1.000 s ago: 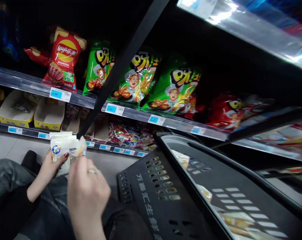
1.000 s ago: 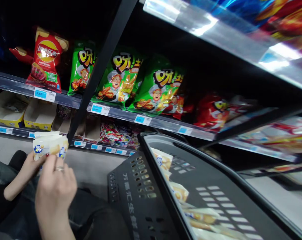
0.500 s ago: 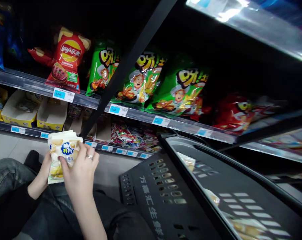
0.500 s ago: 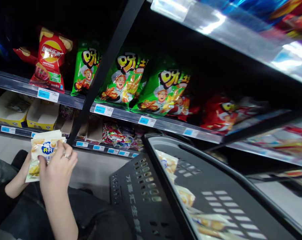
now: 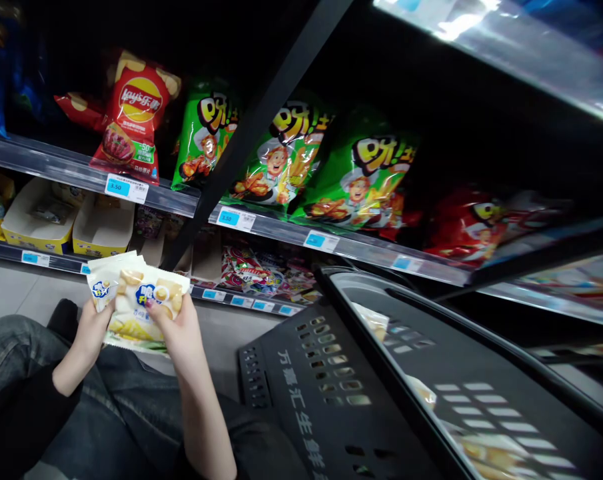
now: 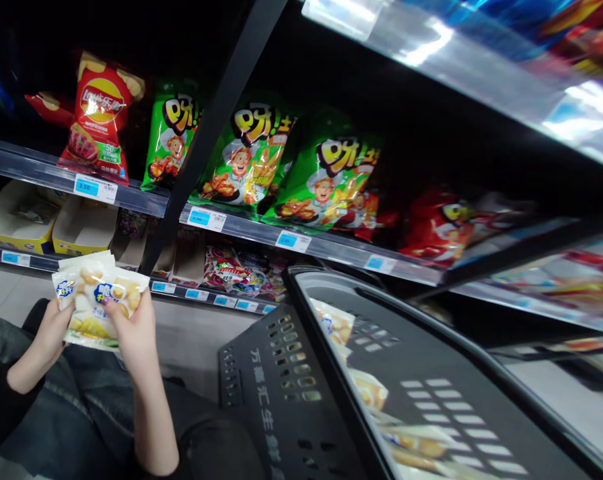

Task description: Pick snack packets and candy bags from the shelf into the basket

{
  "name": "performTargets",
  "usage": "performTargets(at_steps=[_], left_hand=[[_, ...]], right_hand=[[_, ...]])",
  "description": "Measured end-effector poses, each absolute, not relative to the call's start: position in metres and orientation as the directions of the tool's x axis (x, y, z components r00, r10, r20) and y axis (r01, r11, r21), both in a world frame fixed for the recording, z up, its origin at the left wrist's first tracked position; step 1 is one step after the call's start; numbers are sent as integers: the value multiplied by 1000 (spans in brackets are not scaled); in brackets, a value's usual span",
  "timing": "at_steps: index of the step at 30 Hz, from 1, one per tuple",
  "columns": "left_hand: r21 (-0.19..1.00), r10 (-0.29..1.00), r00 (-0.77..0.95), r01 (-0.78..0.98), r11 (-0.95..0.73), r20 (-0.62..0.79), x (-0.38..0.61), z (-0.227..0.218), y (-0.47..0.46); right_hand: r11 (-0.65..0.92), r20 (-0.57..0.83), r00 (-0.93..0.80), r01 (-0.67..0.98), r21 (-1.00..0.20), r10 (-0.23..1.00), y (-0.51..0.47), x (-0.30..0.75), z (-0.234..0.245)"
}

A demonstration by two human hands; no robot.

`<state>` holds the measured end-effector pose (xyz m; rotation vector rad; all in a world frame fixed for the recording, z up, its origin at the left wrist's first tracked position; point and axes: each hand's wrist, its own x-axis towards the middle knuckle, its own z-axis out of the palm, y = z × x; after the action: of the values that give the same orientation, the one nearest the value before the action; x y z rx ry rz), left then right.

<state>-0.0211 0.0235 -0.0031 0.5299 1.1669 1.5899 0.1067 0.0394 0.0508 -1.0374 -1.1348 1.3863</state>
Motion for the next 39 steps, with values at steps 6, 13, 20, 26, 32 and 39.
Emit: performTargets(at_steps=[6,13,20,26,32,39], left_hand=[[796,921,-287,-604,40,-264,-21,1,25],[812,911,-295,-580,68,-287,-21,-3,29],[810,925,-258,-581,83,-280,-21,0,26],[805,926,-236,-583,108,-295,-20,5,26],[792,909,-233,-592,150,-346,-20,4,25],[789,900,-236,-591,167,-367,-19,2,27]], right_hand=[[-203,-192,-70,-429,-880,979,47,125,56],[-287,-322,-8,-474,-832,947,54,134,54],[-72,9,-207,-381,-922,978,42,149,65],[-45,131,-297,-520,-853,946,31,155,79],[-325,220,-568,-700,-636,793,40,146,70],[-472,483,-595,-804,-362,643,50,140,39]])
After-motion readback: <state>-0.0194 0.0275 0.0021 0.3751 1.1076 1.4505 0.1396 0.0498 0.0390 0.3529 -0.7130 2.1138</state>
